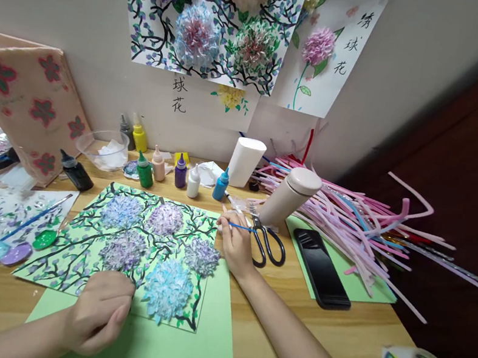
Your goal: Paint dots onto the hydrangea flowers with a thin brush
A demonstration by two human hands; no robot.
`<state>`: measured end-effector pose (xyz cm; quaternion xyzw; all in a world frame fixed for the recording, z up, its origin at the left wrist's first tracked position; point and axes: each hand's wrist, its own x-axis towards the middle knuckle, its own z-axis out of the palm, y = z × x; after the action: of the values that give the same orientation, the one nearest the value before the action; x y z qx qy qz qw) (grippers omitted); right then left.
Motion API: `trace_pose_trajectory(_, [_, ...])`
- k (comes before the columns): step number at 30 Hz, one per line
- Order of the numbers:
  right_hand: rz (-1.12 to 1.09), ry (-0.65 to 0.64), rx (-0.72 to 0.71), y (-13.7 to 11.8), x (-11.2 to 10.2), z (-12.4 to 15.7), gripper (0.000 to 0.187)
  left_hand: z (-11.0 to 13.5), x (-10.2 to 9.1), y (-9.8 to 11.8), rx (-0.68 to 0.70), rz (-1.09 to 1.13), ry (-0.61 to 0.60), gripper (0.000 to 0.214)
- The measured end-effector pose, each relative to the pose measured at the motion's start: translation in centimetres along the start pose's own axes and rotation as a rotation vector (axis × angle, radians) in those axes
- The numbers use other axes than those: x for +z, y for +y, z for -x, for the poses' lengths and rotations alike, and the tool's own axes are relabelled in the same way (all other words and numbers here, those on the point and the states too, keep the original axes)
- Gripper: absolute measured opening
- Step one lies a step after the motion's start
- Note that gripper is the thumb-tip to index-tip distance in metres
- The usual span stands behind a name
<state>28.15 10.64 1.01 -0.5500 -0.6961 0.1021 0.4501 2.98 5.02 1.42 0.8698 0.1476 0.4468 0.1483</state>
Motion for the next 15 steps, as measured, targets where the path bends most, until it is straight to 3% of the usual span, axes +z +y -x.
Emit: trace_pose_trajectory(15, [0.055,0.006,-0.041,0.08,0.0,0.24,0.023,0.08,0.15,-0.07,0.014,0.0,0.029,0.024])
